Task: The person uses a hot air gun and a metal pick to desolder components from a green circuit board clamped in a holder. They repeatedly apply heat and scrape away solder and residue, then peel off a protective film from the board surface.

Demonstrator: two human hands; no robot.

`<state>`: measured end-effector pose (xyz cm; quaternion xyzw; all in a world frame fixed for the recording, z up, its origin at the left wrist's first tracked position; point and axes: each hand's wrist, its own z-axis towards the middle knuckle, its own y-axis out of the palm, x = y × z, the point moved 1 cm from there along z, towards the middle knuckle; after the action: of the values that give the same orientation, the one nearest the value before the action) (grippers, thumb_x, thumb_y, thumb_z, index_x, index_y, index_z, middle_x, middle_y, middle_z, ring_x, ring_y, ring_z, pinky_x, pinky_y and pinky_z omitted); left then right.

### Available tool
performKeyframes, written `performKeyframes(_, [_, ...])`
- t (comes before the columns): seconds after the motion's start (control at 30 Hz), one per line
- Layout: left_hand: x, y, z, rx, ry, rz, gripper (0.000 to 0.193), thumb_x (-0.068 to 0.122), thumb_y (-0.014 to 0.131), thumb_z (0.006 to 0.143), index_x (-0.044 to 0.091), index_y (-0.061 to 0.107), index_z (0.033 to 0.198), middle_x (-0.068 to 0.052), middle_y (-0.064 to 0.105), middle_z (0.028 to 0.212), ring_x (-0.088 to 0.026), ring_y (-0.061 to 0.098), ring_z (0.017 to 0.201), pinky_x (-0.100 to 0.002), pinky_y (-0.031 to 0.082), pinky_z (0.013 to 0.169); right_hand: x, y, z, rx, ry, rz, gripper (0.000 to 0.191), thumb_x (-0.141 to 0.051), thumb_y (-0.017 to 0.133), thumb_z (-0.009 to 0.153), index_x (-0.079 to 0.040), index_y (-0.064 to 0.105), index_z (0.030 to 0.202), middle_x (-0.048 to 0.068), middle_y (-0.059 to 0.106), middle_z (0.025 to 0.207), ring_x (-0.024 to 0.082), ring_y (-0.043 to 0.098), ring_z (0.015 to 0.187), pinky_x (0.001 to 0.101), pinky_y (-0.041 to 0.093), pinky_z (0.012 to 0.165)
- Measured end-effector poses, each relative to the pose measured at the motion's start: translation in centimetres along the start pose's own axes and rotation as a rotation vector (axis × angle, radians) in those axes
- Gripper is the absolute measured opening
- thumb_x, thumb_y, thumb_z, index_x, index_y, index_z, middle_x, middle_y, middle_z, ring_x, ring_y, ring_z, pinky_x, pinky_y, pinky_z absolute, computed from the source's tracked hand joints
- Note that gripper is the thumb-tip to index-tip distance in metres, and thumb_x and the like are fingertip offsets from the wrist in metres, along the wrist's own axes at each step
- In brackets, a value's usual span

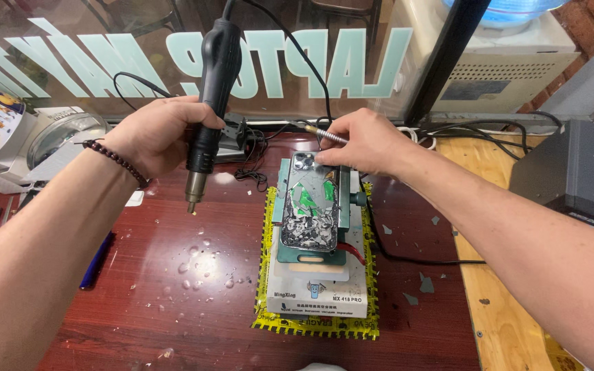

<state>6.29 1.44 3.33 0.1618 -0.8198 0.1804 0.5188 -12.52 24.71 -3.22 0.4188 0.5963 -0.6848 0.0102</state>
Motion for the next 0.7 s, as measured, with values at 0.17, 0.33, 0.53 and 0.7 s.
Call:
performKeyframes(0.17, [-0.4, -1.0, -0.5, 0.037, -0.014, -0.009, 0.015, 0.013, 0.069, 0.083, 0.009, 0.062, 0.096, -0.001, 0.054, 0.09, -0.016, 0.053, 0.084, -0.04, 0.054, 0.076, -1.9, -0.1, 1.2, -0.043, -0.082, -0.215, 0.028, -0.029, 0.08, 0.08, -0.011, 0.081, 0.102, 0.013, 0.076, 0.086, 0.026, 0.073, 0.078, 0.0401, 0.056, 0.075])
performKeyframes(0.33, [-1.5, -2.2, -0.6, -0.002, 0.028, -0.033, 0.016, 0.011, 0.071, 0.082, 0.01, 0.064, 0.097, 0.0, 0.054, 0.087, -0.015, 0.051, 0.082, -0.036, 0.049, 0.073, -2.4, 0.2, 1.1, 0.017, -0.076, -0.463, 0.022, -0.026, 0.074, 0.091, -0.01, 0.077, 0.106, 0.015, 0.075, 0.095, 0.03, 0.071, 0.091, 0.0454, 0.053, 0.081])
performKeyframes(0.53, [-2.1, -3.2, -0.5, 0.035, -0.013, -0.023, 0.015, 0.012, 0.072, 0.082, 0.01, 0.063, 0.095, 0.0, 0.055, 0.087, -0.014, 0.052, 0.08, -0.035, 0.049, 0.073, -2.2, -1.9, 1.3, 0.097, 0.081, -0.093, 0.027, -0.013, 0.072, 0.078, -0.012, 0.079, 0.104, 0.01, 0.079, 0.091, 0.024, 0.075, 0.084, 0.0404, 0.057, 0.078])
performKeyframes(0.7, [-2.2, -3.5, -0.3, 0.031, -0.013, -0.04, 0.017, 0.011, 0.072, 0.082, 0.01, 0.062, 0.095, 0.0, 0.056, 0.087, -0.015, 0.053, 0.08, -0.035, 0.05, 0.072, -3.5, -0.4, -0.2, 0.043, 0.07, -0.163, 0.02, -0.024, 0.078, 0.079, -0.014, 0.082, 0.096, 0.015, 0.077, 0.083, 0.029, 0.074, 0.078, 0.0397, 0.057, 0.078])
